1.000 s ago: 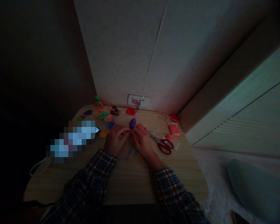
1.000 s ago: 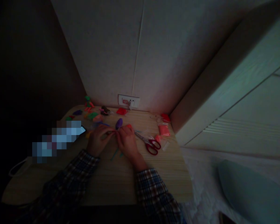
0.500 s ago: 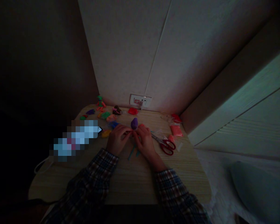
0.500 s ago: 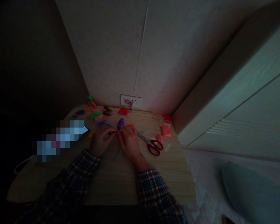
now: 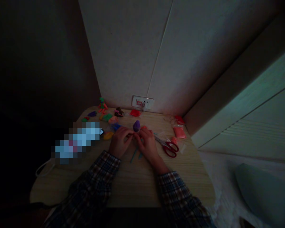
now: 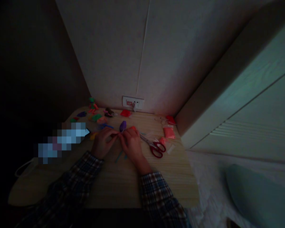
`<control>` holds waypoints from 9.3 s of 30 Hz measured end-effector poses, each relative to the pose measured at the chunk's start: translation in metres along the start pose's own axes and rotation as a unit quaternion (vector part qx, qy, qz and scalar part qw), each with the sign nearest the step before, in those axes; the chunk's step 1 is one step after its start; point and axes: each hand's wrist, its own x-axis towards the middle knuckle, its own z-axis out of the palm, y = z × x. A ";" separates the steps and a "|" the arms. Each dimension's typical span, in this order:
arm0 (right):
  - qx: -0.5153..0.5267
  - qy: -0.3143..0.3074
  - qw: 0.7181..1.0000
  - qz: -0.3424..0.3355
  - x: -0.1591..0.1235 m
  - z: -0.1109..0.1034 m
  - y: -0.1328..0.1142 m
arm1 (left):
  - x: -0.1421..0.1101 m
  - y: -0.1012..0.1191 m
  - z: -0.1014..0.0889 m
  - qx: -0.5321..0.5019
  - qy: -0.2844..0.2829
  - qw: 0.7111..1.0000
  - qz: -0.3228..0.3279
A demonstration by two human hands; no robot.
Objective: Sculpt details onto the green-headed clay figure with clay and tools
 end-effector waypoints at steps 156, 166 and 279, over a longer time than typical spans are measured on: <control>-0.072 -0.029 0.997 -0.002 -0.003 0.002 -0.003 | -0.007 0.001 0.005 0.014 -0.001 0.999 -0.034; -0.050 -0.019 0.999 -0.003 -0.003 0.002 -0.001 | -0.007 -0.002 0.007 0.016 0.013 0.999 -0.029; 0.001 0.062 0.992 0.110 -0.003 -0.002 -0.003 | -0.002 0.003 0.007 -0.050 0.063 0.995 -0.056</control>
